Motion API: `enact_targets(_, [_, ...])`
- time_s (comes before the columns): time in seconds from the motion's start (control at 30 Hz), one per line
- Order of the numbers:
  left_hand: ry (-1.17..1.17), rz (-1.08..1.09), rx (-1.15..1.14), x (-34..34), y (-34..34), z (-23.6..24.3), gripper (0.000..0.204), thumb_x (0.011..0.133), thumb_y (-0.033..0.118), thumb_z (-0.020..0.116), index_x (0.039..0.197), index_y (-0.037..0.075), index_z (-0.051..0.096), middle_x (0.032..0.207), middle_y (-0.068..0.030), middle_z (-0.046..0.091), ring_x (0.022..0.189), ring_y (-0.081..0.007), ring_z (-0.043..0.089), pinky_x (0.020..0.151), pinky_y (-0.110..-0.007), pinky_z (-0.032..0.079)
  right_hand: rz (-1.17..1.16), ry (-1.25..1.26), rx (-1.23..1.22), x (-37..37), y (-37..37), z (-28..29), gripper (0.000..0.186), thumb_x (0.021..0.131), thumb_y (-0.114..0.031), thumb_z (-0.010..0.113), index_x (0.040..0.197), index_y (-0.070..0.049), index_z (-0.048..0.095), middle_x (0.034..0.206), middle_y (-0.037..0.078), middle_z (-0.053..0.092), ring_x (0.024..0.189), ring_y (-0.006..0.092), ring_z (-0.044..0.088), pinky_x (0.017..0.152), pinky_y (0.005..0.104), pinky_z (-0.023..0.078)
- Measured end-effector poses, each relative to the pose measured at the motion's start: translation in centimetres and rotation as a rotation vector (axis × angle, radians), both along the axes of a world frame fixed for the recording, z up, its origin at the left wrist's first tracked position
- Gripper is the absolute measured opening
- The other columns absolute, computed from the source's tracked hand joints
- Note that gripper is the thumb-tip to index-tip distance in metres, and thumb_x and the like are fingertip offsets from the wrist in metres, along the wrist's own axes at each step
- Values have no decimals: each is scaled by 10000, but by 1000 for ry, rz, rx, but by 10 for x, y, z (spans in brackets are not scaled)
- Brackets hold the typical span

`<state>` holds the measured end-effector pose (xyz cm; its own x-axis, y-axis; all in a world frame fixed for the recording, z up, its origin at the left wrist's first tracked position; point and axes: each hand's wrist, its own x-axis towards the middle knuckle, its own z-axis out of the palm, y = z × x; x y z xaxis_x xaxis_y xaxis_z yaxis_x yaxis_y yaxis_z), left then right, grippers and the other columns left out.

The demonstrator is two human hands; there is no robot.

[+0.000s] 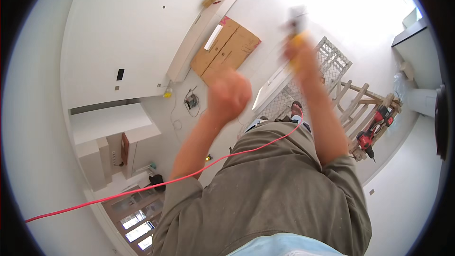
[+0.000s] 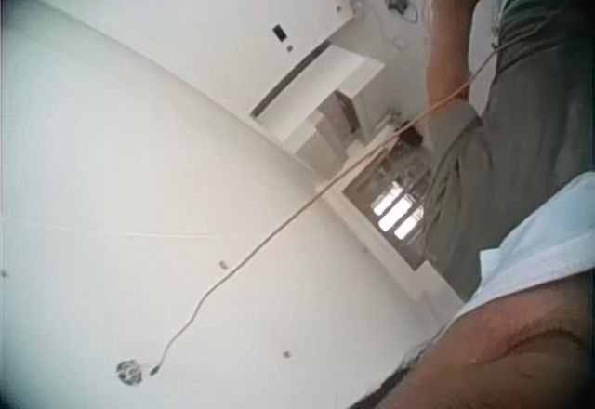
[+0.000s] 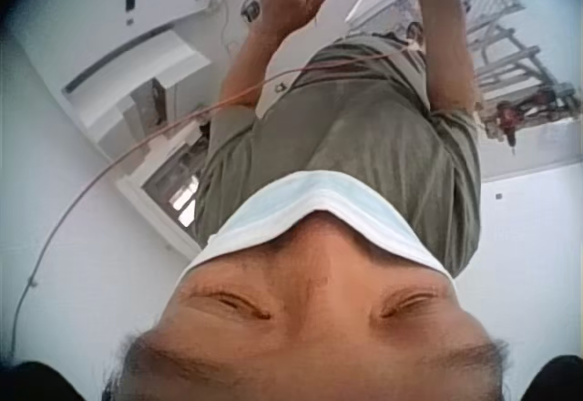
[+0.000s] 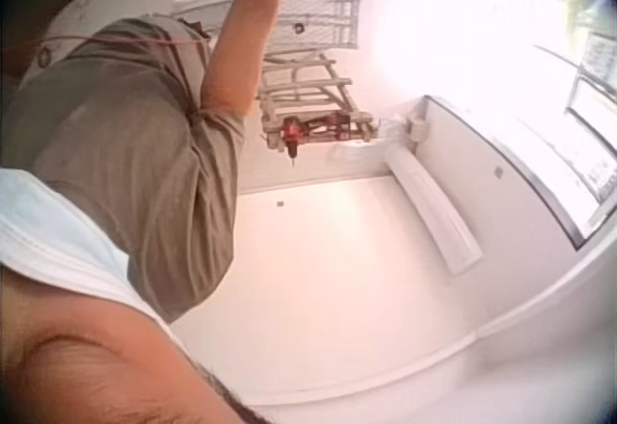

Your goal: Connect wires and prepare a ceiling light fixture for installation in a room under renovation.

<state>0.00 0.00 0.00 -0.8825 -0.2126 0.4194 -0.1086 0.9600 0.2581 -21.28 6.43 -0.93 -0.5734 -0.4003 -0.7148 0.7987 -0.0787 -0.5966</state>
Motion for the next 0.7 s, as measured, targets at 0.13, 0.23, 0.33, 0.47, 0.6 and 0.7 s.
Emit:
enact_targets(0.13, [-48,152,606,45,-30,1,222,979,112,520,772,34,518,731,-76,533,658,-197,569,591,-316,451,-219,471,-466,-142,56,-67,531,925,-23,495,1439,-6,364,1160,174,576,1064,226,592,975,436,490])
enact_targets(0.23, [11,340,938,58,-61,38,240,1030,132,479,829,34,567,809,-50,607,741,-115,561,696,-275,476,158,339,-630,-123,75,-69,415,1022,-253,493,1397,-77,481,1340,149,606,1195,237,603,975,406,503])
enact_targets(0.33, [54,271,646,66,-68,64,113,942,-8,528,889,1,627,891,-78,680,812,-162,635,760,-304,513,442,219,-664,-108,75,-128,382,1019,-329,526,1313,-86,543,1225,125,657,1060,257,672,905,420,553])
enact_targets(0.47, [265,444,830,108,-94,105,230,1042,185,497,1007,-6,620,690,-54,632,674,-150,656,651,-281,509,535,562,-627,-52,69,-64,608,1008,-270,554,1538,-125,293,1371,176,564,1247,283,565,980,433,494])
enact_targets(0.6, [515,444,978,155,-67,155,330,1063,318,458,1068,11,578,624,-33,586,627,-147,649,428,-231,383,537,474,-787,-28,83,-13,510,1012,-43,417,1500,-126,293,1223,167,608,1194,316,584,1031,484,477])
enact_targets(0.7, [611,295,927,141,-85,209,315,1065,264,429,1091,-20,561,623,-35,584,621,-144,650,372,-201,330,539,312,-958,-45,41,34,258,1032,-142,439,1277,-62,439,1075,178,641,1122,361,614,1012,513,491])
